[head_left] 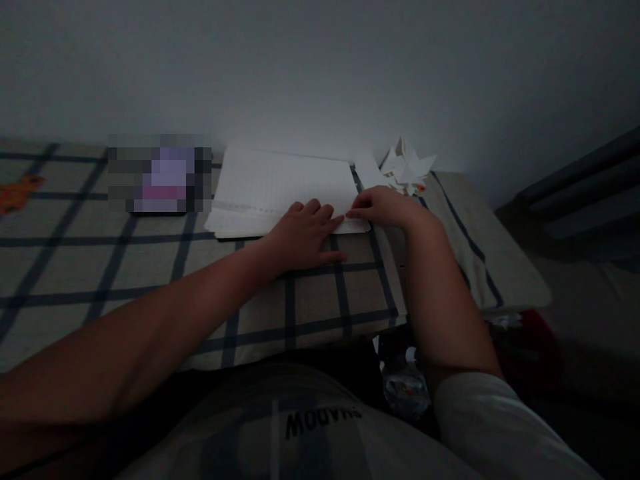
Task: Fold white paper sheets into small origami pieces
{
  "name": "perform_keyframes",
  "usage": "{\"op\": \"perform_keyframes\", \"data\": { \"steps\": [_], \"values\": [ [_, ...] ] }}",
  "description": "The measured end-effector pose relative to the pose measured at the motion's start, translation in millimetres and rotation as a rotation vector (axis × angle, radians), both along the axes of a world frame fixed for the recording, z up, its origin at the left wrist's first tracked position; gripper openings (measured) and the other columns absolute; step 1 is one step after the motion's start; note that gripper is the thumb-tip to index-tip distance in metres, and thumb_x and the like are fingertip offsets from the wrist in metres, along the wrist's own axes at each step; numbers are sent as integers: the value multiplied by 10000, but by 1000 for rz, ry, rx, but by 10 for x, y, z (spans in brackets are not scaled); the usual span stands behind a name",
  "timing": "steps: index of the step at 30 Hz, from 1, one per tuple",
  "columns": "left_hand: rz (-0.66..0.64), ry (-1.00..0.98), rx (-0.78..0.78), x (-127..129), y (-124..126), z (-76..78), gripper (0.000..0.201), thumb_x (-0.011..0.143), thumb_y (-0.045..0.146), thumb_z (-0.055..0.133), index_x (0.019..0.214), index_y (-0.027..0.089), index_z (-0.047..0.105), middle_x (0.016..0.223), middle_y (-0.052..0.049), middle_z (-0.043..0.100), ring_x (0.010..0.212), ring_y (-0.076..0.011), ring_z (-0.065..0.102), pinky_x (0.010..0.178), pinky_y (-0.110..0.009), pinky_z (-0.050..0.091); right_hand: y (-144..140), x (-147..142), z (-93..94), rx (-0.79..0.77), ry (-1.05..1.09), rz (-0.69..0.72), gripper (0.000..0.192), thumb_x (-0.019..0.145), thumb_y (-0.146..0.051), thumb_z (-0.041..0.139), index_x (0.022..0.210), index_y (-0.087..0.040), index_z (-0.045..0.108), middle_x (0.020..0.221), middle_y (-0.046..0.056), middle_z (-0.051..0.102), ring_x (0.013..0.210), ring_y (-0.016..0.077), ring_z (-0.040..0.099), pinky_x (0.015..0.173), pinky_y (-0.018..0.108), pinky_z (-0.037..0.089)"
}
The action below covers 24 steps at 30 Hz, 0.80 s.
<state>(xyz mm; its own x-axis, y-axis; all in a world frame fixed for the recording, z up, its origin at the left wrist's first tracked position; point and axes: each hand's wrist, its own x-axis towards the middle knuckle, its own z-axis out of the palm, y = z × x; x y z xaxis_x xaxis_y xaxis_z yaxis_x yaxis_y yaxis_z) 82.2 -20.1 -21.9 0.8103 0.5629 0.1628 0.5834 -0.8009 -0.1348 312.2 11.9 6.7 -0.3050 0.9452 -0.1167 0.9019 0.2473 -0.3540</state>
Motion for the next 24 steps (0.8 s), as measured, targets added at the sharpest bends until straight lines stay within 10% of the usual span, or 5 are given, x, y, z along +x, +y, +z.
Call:
{"op": "perform_keyframes", "data": {
  "steps": [24],
  "values": [
    [-13,-38,-3,-7,-11,-31,723,956,713,352,1495,256,504,1374,-145,568,1199,-364,499,930,-471,379,-11,-31,37,157,55,0,201,863,-232,663,1023,-170,767,851,52,715,762,166,608,695,287,431]
  ]
}}
